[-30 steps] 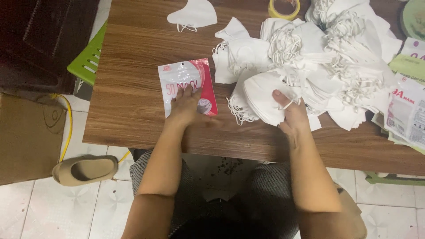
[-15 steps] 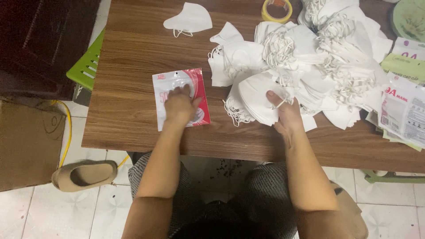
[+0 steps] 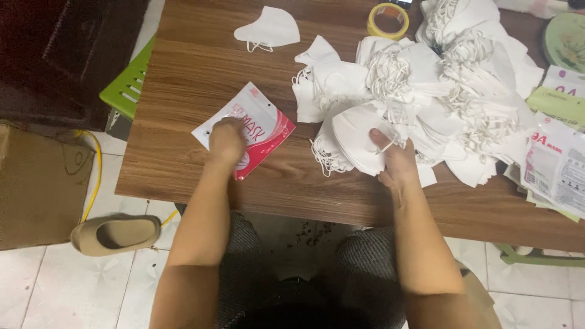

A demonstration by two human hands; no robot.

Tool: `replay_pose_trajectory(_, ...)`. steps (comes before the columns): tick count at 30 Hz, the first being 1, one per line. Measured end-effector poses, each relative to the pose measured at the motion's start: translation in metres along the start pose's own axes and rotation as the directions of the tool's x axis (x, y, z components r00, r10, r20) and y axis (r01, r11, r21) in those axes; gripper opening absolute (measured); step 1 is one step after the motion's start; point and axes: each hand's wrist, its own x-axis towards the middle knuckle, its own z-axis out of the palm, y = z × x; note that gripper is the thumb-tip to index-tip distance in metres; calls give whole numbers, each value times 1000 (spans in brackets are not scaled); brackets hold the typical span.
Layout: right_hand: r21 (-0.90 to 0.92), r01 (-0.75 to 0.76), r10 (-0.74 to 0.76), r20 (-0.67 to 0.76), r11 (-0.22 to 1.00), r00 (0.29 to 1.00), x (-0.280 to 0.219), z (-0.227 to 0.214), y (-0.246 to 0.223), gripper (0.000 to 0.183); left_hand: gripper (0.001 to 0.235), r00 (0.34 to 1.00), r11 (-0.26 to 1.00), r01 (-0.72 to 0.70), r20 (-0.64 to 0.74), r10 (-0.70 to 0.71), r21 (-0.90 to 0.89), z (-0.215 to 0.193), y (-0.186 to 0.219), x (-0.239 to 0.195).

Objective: Folding, stacking, and packaging face masks into plastic bags.

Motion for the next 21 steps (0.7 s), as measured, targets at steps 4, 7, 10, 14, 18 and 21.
replay_pose_trajectory(4, -39, 3, -4, -32, 999, 999, 2, -1, 5, 66, 47, 959, 970, -68, -285, -1, -233, 2, 40, -14)
replay_pose_trajectory(7, -55, 9, -11, -43, 998, 999, 11, -2, 8, 73, 67, 978, 980, -123, -185, 93, -158, -23, 84, -20)
replay_pose_trajectory(10, -68, 0, -3, -46, 998, 999, 8, -7, 14, 74, 63, 993, 997, -35, 112, 44, -75, -40, 107, -32)
replay_pose_trajectory(14, -116, 14, -17, -26, 993, 1000, 7, -5, 10, 71, 50, 992, 996, -32, 120, 42, -85, -45, 113, -37)
replay_pose_trajectory(18, -134, -8, 0, -59, 991, 998, 4, -1, 7, 83, 44, 992, 983, -116, -60, 108, -142, -4, 87, -16)
replay_pose_trajectory(21, -153, -7, 2, -33, 988, 999, 6, -2, 6, 78, 56, 998, 991, -60, -24, 58, -118, -14, 86, -20)
